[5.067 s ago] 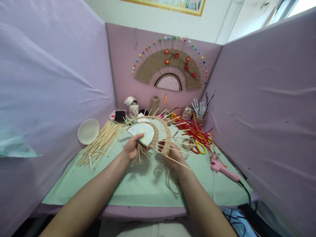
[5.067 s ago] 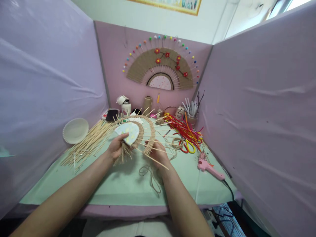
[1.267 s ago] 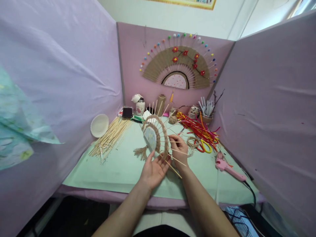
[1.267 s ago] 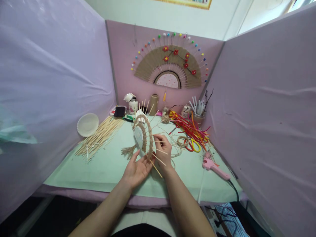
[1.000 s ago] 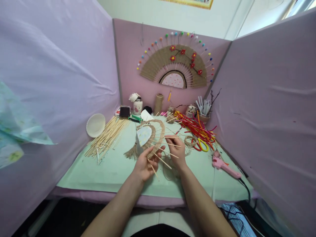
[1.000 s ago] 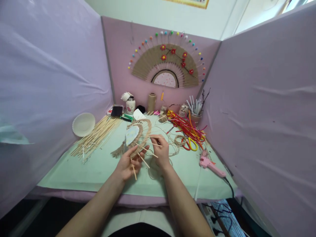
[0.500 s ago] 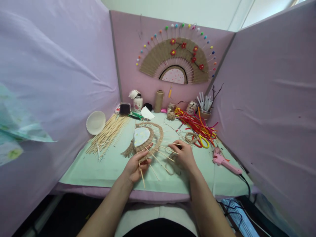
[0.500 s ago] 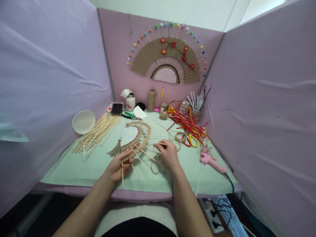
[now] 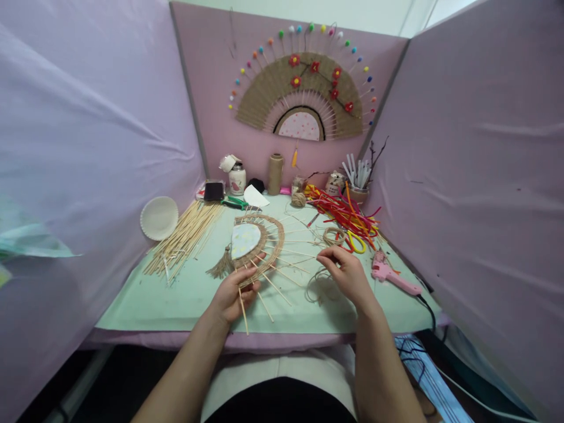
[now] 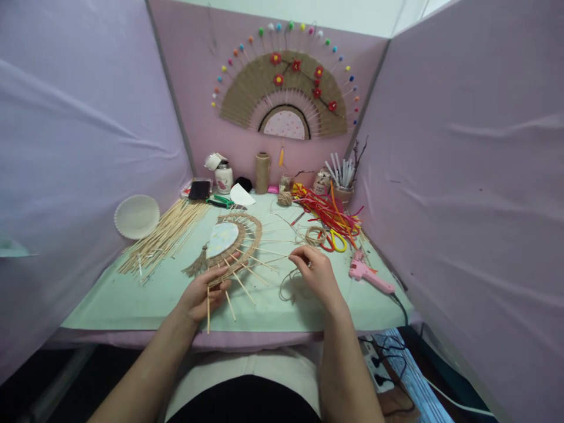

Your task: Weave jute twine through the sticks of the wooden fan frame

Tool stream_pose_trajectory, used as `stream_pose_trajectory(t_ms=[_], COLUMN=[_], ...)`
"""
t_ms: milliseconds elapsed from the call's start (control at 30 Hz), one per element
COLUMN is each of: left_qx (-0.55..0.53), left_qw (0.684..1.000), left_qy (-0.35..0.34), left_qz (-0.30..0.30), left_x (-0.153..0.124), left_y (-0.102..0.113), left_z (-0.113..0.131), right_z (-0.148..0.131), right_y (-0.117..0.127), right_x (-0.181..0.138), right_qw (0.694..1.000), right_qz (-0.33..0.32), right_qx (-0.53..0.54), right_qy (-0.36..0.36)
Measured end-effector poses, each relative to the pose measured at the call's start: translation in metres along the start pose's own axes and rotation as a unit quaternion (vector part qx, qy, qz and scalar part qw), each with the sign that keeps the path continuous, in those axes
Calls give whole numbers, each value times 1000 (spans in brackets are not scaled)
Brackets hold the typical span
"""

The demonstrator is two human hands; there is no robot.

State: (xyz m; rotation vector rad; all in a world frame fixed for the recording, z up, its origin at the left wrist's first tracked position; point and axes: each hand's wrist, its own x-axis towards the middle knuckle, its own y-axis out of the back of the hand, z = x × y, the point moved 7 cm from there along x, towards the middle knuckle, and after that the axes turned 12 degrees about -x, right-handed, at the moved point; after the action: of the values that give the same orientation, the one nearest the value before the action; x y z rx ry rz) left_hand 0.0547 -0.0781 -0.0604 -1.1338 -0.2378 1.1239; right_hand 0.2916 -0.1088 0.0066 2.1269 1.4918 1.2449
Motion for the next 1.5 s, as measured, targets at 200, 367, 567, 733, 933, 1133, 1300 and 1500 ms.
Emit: stream_pose_trajectory(t_ms=[200,367,567,733,933,1133,1300,1500], left_qx=[17,35,98,168,224,200,181,190], left_qw=[999,998,994,979,953,948,948,955], left_qy=[-28,-30,-39,-25,53,57,67,45], left_qz=[28,49,-38,-110,-197,-241,-251,-225], left_x=[2,2,-4,-7,-18,-23,-23,-22], left_y=[5,10,-4,-6,-8,2,10,16], left_z=[0,-2,-2,-5,1,13,12,15], right_z=[-4,4,19,15,-4,-12,-13,-3], right_y=[9,7,-1,-6,-19,-21,-9,0], right_x=[-6,-3,-2,-5,-6,-8,-15,-19], right_qw=[1000,998,992,984,976,972,976,969], right_qz=[6,38,33,47,89,125,179,229], right_qx=[-5,23,75,109,149,154,87,43], right_qy=[8,-40,-97,-136,-133,-125,-83,-80])
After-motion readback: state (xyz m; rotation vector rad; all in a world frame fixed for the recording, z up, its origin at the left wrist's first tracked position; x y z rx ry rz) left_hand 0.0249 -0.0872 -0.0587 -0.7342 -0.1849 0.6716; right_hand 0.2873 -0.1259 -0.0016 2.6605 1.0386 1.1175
